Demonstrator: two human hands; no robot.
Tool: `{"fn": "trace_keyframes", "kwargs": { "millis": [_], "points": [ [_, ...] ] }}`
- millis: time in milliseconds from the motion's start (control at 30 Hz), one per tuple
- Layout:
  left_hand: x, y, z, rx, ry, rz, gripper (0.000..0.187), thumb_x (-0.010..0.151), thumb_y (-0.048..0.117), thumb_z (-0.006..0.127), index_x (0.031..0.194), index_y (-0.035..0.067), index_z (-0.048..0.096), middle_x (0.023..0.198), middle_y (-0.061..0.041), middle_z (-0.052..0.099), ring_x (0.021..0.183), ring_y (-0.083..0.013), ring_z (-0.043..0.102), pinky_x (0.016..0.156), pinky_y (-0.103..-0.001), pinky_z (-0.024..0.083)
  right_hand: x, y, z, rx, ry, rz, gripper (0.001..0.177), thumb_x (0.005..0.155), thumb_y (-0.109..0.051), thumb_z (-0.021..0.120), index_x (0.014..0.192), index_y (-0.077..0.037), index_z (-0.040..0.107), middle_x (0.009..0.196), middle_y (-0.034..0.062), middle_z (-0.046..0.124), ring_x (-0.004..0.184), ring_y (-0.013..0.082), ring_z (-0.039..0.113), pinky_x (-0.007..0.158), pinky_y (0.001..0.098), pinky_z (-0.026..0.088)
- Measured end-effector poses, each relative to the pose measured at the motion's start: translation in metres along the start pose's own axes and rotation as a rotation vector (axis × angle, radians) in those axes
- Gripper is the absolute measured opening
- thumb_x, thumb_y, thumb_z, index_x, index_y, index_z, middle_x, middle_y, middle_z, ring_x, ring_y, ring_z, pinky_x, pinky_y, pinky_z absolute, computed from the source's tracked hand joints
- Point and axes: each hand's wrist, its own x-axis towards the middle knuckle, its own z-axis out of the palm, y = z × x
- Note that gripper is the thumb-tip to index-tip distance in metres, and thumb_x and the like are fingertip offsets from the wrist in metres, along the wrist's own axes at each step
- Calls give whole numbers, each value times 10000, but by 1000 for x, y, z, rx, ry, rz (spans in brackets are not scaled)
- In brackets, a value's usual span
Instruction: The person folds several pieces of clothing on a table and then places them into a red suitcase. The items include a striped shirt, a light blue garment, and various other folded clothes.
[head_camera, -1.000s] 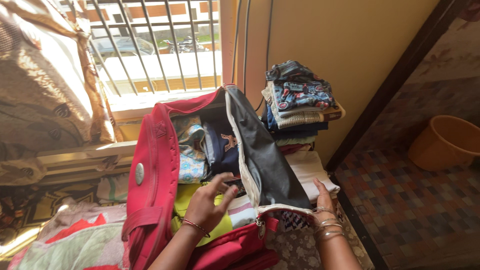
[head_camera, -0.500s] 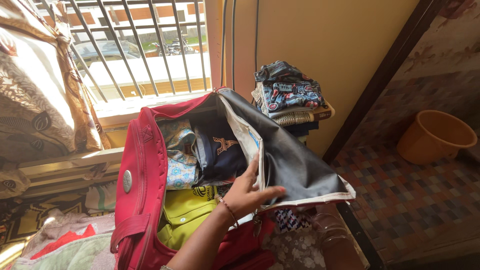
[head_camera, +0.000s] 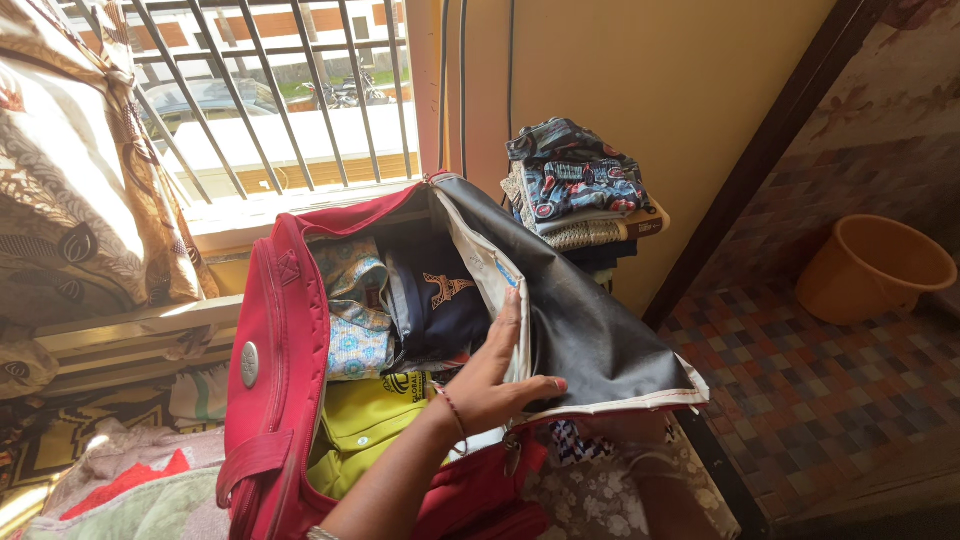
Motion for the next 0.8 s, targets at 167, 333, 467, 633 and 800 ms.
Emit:
{"fn": "trace_keyframes", "kwargs": {
  "millis": [167,333,467,633,800],
  "points": [
    [-10,14,-24,-286,44,-269,1031,839,460,725,1639,119,171,1678,-203,278,1562,-311,256,1197,-388,274,17,-39,-49,85,-18,39,516,853,-297,709,1274,-25,589,1273,200,584,1075,293,627,873,403,572],
    [-12,11,-27,-430,58,-321,978,865,454,725,1642,191,192,1644,-238,332,1529,-319,306,1176,-422,352,28,-33,-54,21,51,132,470,859,-266,703,1249,-24,598,1242,189,600,1045,277,642,853,388,583],
    [-15,13,-28,-461,62,-387,1000,841,473,721,1645,224,180,1556,-304,437,1469,-345,451,1153,-401,385,35,-13,-33,49,71,175,434,864,-240,698,1228,-22,606,1216,180,613,1021,265,655,836,377,591],
    [-18,22,-33,-435,78,-386,1007,830,488,719,1641,217,188,1583,-266,417,1453,-358,478,1130,-395,412,38,-12,-29,106,90,170,389,870,-209,691,1202,-21,615,1185,169,629,991,250,670,815,362,601],
    [-19,31,-28,-295,79,-364,1054,840,480,730,1637,156,120,1678,-184,254,1505,-356,344,1163,-404,362,32,-26,-42,147,132,107,344,877,-177,685,1177,-19,625,1154,158,645,962,235,686,795,348,611]
  ]
}}
